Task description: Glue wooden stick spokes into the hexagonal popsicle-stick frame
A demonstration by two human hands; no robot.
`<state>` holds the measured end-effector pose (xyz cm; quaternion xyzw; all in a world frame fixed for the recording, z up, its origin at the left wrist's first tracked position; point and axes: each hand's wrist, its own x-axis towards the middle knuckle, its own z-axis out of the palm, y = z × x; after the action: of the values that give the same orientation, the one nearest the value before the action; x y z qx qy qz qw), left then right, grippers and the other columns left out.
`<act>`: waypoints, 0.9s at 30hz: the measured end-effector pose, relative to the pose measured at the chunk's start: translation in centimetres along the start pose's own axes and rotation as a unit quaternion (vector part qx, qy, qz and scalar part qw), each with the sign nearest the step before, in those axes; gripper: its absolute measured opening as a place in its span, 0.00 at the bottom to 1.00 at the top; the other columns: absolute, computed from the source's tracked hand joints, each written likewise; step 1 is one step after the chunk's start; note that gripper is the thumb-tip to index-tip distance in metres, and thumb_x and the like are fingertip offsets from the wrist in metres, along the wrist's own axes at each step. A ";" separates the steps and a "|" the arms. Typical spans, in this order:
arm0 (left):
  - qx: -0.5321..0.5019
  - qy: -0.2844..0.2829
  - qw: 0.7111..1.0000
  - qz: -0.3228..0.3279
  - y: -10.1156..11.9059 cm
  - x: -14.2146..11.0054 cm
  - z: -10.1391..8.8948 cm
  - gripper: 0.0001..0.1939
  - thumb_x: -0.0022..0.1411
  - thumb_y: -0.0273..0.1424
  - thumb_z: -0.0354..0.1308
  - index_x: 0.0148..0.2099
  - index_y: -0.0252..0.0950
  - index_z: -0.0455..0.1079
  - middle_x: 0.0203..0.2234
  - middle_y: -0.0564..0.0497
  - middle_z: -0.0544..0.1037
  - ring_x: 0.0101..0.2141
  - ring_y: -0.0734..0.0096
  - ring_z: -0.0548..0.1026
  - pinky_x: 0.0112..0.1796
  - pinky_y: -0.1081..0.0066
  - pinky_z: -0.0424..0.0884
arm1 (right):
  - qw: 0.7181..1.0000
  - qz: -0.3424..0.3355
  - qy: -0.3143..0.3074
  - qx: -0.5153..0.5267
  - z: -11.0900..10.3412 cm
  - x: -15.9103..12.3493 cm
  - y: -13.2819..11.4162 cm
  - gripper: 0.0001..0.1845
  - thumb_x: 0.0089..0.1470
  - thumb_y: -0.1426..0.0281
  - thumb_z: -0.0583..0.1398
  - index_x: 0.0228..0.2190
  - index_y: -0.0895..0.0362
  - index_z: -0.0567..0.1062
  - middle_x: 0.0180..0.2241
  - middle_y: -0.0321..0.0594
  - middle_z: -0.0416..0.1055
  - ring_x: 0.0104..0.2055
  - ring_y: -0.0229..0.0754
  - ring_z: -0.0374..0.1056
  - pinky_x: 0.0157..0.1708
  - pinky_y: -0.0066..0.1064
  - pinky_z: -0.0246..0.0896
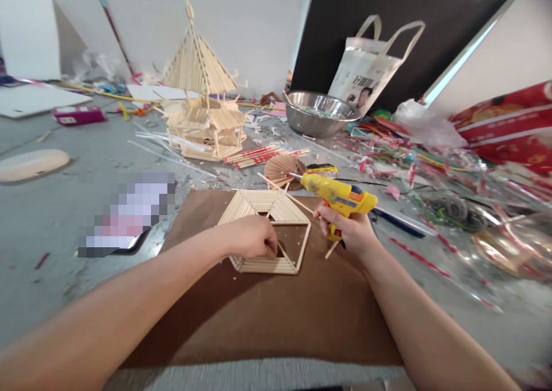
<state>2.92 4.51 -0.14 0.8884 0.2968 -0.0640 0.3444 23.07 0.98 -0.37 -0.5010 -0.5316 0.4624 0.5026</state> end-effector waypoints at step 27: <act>-0.009 -0.004 1.000 0.006 -0.1 0.1 0.1 0.10 0.45 0.32 0.54 0.31 0.39 0.73 0.26 0.55 0.76 0.24 0.78 0.68 0.25 0.79 0.58 | 1.000 0.003 0.000 -0.001 0.0 -0.1 0.0 0.10 0.40 0.66 0.60 0.22 0.58 0.66 0.21 0.33 0.64 0.14 0.29 0.56 0.13 0.24 0.50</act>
<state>2.92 4.57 -0.28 0.8867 0.2904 -0.0631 0.3542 23.05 0.90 -0.40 -0.5030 -0.5304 0.4636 0.5007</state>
